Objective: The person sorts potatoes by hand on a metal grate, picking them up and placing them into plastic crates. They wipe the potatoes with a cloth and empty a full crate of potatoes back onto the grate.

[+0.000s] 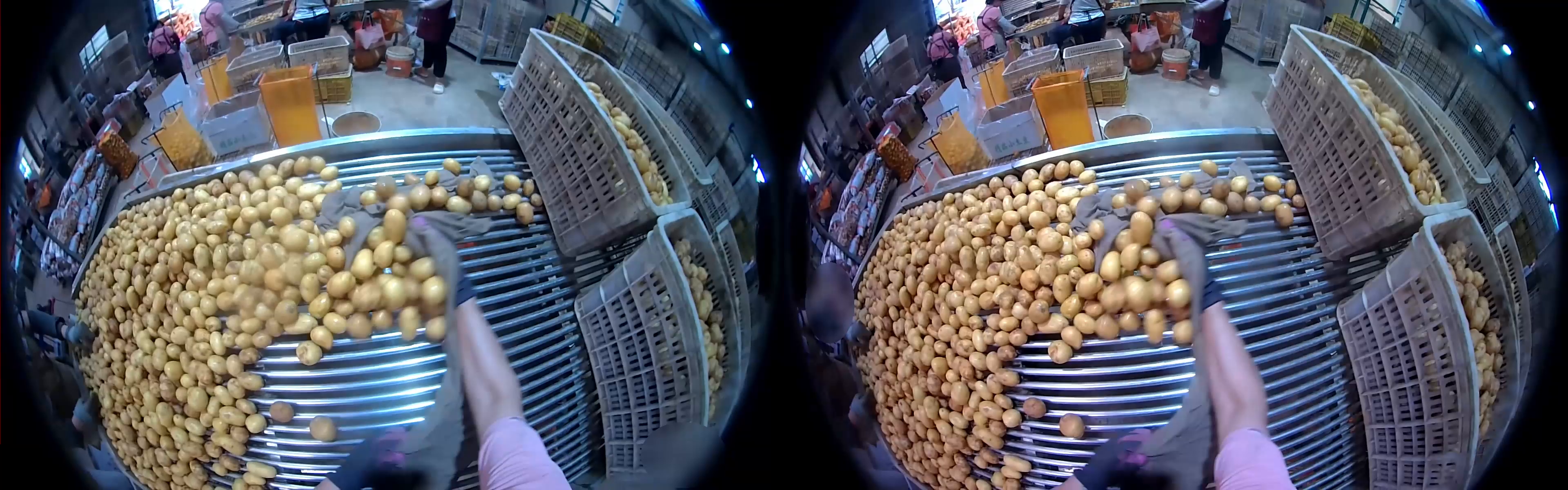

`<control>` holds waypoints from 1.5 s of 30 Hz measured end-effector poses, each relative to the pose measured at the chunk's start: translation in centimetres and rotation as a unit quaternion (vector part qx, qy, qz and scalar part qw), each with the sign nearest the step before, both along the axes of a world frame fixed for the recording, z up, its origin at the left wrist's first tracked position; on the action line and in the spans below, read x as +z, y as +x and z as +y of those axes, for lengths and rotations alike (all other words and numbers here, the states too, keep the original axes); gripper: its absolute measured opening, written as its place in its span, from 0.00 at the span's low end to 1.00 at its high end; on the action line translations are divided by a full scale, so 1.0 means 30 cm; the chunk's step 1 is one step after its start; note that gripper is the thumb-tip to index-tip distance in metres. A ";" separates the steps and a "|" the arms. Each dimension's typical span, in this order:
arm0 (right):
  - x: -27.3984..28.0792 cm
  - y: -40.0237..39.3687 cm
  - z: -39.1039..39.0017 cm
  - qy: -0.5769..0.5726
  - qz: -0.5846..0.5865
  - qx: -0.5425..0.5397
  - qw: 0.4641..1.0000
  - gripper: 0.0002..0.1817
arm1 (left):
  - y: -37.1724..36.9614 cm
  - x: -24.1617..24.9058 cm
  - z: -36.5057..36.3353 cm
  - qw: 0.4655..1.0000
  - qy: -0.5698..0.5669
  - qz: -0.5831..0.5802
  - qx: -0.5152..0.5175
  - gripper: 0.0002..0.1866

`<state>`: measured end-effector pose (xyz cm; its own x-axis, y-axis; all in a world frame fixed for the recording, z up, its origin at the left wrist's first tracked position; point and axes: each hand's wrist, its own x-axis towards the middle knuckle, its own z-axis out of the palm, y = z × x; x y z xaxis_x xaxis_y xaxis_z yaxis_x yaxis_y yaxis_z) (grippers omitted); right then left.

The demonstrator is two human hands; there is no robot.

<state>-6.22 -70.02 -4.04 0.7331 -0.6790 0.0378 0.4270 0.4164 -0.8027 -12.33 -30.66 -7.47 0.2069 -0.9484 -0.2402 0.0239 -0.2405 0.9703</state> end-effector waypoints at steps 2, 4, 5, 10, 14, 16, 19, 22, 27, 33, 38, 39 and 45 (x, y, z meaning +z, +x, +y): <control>0.168 0.077 0.249 0.160 -0.001 0.086 0.983 0.16 | 0.055 0.059 0.116 0.984 0.179 -0.006 0.009 0.16; -0.041 0.197 0.413 -0.150 0.037 -0.010 0.988 0.14 | 0.107 0.066 0.258 0.973 0.197 -0.087 0.084 0.15; -0.144 0.263 0.522 -0.389 0.090 -0.135 0.907 0.14 | 0.112 0.032 0.356 0.958 0.185 0.012 0.218 0.15; -0.118 0.398 1.194 -0.163 0.126 -0.116 0.972 0.11 | 0.178 0.398 0.632 0.872 0.179 -0.125 0.438 0.12; 0.112 0.278 1.246 -0.548 0.169 -0.107 0.812 0.05 | 0.169 0.431 0.815 0.801 0.091 -0.100 0.584 0.14; 0.354 0.142 1.151 -0.746 0.151 -0.041 0.647 0.09 | 0.134 0.420 0.856 0.820 0.085 -0.199 0.530 0.13; 0.608 -0.114 1.044 -0.757 0.093 0.079 0.642 0.18 | 0.011 0.536 0.814 0.877 0.070 -0.320 0.350 0.15; 0.653 -0.301 0.987 -0.707 0.101 0.117 0.690 0.22 | -0.061 0.565 0.803 0.926 0.118 -0.342 0.106 0.17; 0.271 -0.480 1.125 -0.787 0.312 0.122 0.518 0.21 | -0.105 0.302 0.998 0.875 0.184 -0.446 0.049 0.14; -0.100 -0.371 1.677 -0.735 0.326 0.026 0.594 0.21 | -0.016 0.149 1.139 0.751 0.236 -0.565 0.246 0.13; 0.043 0.096 1.796 -0.217 0.488 -0.006 0.845 0.23 | 0.174 0.112 1.130 0.754 0.307 -0.555 0.168 0.11; -0.054 0.173 1.808 -0.218 0.483 -0.022 0.848 0.23 | 0.221 0.107 1.116 0.753 0.293 -0.564 0.167 0.11; -0.005 0.702 1.686 -0.533 0.287 -0.177 0.776 0.16 | 0.613 0.180 1.051 0.823 0.263 -0.386 0.323 0.11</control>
